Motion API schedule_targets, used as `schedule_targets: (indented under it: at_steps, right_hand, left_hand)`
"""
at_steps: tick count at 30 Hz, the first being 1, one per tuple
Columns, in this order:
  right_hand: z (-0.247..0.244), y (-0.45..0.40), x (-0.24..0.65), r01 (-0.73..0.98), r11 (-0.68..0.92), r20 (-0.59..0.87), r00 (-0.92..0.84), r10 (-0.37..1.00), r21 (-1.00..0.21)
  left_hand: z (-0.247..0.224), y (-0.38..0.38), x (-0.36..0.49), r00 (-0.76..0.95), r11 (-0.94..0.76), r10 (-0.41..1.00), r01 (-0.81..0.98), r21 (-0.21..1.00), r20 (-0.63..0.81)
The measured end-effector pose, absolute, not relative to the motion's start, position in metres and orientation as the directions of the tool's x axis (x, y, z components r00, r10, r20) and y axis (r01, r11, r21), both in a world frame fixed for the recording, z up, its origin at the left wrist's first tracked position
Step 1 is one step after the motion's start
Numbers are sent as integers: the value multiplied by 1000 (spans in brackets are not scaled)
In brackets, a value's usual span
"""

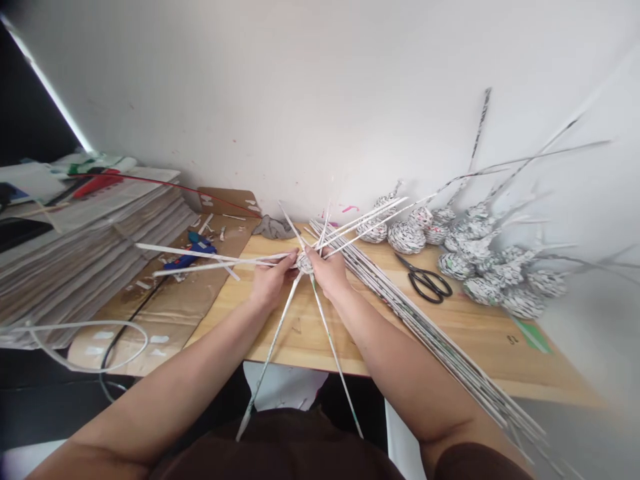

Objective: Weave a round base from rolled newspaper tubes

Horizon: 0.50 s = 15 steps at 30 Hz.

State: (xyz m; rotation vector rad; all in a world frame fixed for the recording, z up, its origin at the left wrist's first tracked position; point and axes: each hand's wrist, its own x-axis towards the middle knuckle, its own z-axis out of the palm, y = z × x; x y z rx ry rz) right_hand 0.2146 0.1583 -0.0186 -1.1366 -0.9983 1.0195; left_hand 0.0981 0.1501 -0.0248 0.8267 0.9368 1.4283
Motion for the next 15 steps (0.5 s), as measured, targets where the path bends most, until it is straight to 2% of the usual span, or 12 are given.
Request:
schedule_targets:
  at_steps: [2, 4, 9, 15]
  right_hand:
    - [-21, 160, 217, -49, 163, 150, 203, 968, -985]
    - [-22, 161, 220, 47, 208, 213, 178, 961, -977]
    - [-23, 161, 227, 273, 267, 308, 119, 944, -924]
    - [-21, 161, 229, 329, 273, 322, 105, 941, -904]
  left_hand:
    - [-23, 151, 97, -45, 102, 989, -499, 860, -144]
    - [-21, 152, 95, -22, 148, 982, -514, 845, -185]
    - [-18, 150, 94, 0, 157, 984, -489, 858, -180]
    - [-16, 149, 93, 76, 204, 979, -469, 859, -191]
